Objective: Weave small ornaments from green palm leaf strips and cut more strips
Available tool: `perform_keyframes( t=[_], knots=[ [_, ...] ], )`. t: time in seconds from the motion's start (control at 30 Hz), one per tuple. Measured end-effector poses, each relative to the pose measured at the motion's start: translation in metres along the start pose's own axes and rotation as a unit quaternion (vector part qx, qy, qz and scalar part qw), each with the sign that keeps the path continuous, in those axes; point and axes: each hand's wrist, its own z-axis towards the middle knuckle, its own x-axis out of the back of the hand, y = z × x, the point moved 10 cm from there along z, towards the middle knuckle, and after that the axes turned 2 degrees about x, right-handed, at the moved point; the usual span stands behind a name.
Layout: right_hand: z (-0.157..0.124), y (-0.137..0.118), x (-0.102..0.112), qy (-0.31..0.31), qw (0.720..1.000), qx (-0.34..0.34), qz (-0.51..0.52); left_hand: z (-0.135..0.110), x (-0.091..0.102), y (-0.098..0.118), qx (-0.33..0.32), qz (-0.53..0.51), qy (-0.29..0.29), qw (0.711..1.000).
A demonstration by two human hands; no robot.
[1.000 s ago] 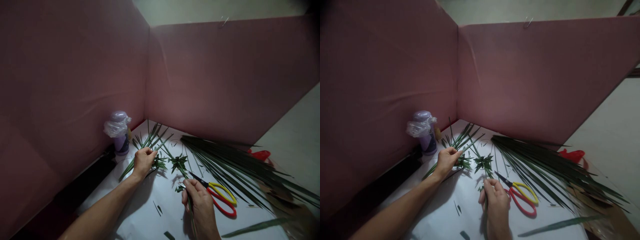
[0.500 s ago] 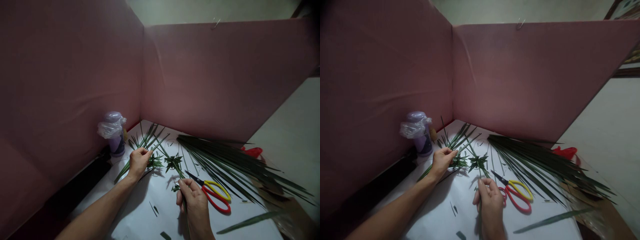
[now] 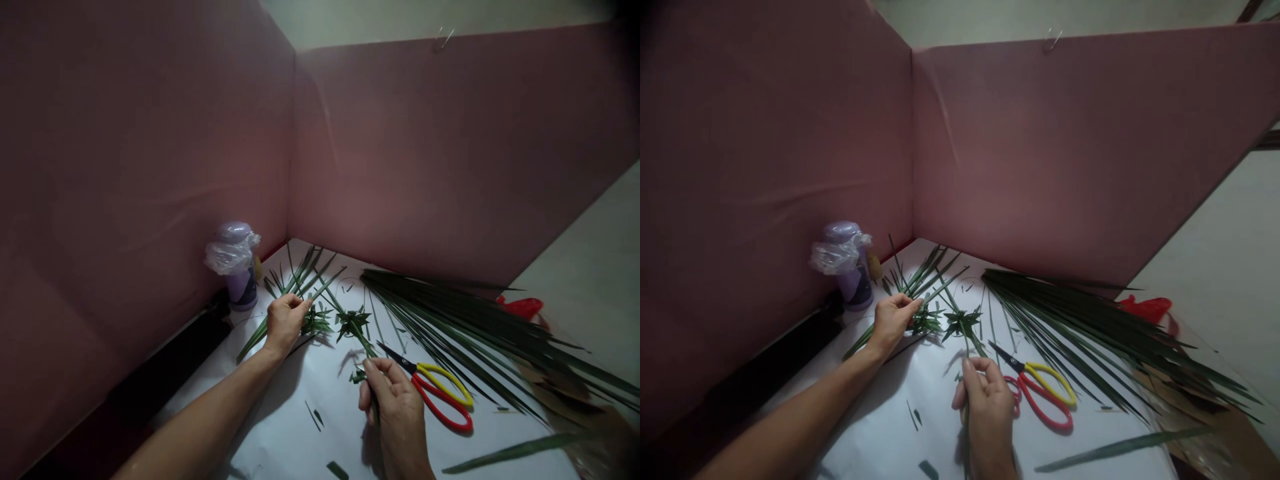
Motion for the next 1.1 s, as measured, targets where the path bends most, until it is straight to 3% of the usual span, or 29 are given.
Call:
perform_keyframes(
  t=[0.27, 0.57, 0.87, 1.1],
  knots=[
    [-0.001, 0.002, -0.001, -0.004, 1.000, 0.006, -0.006, 0.001, -0.002, -0.001, -0.024, 0.051, 0.008, 0.998],
    [-0.001, 0.004, -0.003, -0.016, 1.000, 0.010, -0.011, 0.002, 0.005, 0.007, -0.051, 0.033, 0.011, 0.998],
    [0.000, 0.006, -0.003, -0.033, 0.999, 0.008, -0.035, -0.002, 0.001, 0.020, -0.077, 0.020, -0.025, 0.997],
    [0.000, 0.007, -0.003, -0.034, 0.999, 0.008, -0.029, 0.003, -0.001, 0.013, -0.064, 0.017, -0.018, 0.998]
  ],
)
